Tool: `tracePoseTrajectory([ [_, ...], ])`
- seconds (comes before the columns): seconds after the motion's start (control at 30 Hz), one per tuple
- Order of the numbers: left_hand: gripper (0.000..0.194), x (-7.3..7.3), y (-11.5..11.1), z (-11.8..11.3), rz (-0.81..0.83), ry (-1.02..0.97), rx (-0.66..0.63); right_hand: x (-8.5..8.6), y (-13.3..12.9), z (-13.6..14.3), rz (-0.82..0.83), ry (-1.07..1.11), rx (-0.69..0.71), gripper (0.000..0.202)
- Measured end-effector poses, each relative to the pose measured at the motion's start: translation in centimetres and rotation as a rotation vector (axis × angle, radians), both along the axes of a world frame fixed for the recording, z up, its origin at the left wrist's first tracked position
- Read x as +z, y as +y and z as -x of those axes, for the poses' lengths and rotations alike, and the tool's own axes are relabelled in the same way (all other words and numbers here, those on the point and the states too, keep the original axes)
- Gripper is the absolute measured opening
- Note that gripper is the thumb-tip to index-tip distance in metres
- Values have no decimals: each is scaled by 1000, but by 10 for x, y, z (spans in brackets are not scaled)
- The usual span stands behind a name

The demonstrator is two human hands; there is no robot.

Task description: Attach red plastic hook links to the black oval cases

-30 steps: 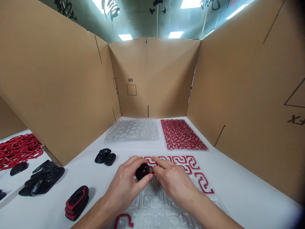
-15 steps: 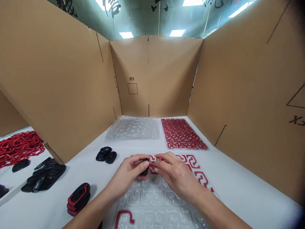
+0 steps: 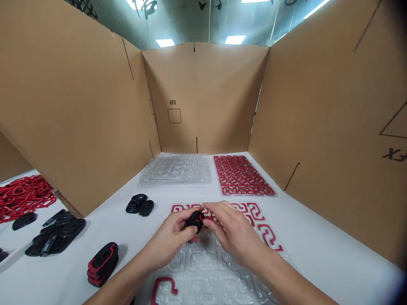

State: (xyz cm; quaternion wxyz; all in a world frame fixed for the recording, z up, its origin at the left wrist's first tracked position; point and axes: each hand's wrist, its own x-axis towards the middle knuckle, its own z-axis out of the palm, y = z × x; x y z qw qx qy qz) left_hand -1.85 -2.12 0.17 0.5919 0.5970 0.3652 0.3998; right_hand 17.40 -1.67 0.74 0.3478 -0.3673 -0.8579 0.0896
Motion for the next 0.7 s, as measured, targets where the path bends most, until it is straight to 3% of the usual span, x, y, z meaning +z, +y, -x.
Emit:
tracePoseTrajectory([
  [0.13,40,0,1,2,-24,34,19,-5,4,0,66,87,-83,26],
  [0.37,32,4,1,3,32,7,-63,-1,6,0,318,225,-94,12],
  [0.6,44,-5,0,0,71,68,-2,-4,4,2,151,122,-94,10],
  [0.7,37,-2,1,0,33,60,59,0,2,3,166,159,-71,13],
])
